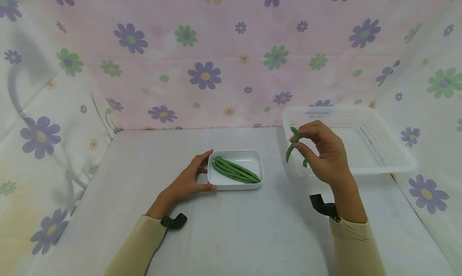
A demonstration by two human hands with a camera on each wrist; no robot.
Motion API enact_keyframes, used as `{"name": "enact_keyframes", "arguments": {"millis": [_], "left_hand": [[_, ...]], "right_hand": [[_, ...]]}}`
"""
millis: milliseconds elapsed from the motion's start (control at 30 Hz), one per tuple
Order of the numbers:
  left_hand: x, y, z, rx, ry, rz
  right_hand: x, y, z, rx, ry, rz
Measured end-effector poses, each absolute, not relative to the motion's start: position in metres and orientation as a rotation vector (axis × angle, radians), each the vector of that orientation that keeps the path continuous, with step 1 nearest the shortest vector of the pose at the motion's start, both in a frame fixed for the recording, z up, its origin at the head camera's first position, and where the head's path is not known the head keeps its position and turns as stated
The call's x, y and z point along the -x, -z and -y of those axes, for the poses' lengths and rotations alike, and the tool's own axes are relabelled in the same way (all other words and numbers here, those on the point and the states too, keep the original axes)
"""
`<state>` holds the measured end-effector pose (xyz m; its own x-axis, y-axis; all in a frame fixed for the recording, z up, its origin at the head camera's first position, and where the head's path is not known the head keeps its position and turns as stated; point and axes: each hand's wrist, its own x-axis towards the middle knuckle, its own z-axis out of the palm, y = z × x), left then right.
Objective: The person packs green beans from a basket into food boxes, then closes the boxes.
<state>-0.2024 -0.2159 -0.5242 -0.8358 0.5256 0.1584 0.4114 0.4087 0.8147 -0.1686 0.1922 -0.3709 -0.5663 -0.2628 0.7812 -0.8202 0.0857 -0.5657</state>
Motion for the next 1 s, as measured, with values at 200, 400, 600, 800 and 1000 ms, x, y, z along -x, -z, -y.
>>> {"name": "enact_keyframes", "arguments": {"millis": [200,400,600,800,1000], "left_hand": [[0.202,0.527,0.216,-0.846,-1.420,-2.535],[0.196,0.515,0.212,-0.849,-1.449,-2.512],[0.185,0.491,0.208,-0.845,-1.456,-2.499],[0.184,0.491,0.208,-0.852,-1.466,-2.495],[0.185,0.491,0.208,-0.865,-1.467,-2.492]], "right_hand": [[0.170,0.372,-0.174,-1.093,-1.481,1.924],[0.170,0.382,-0.151,-1.107,-1.451,1.955],[0.172,0.395,-0.130,-1.086,-1.373,2.037],[0.177,0.409,-0.117,-1.101,-1.419,2.042],[0.185,0.426,-0.109,-1.086,-1.428,2.084]]}}
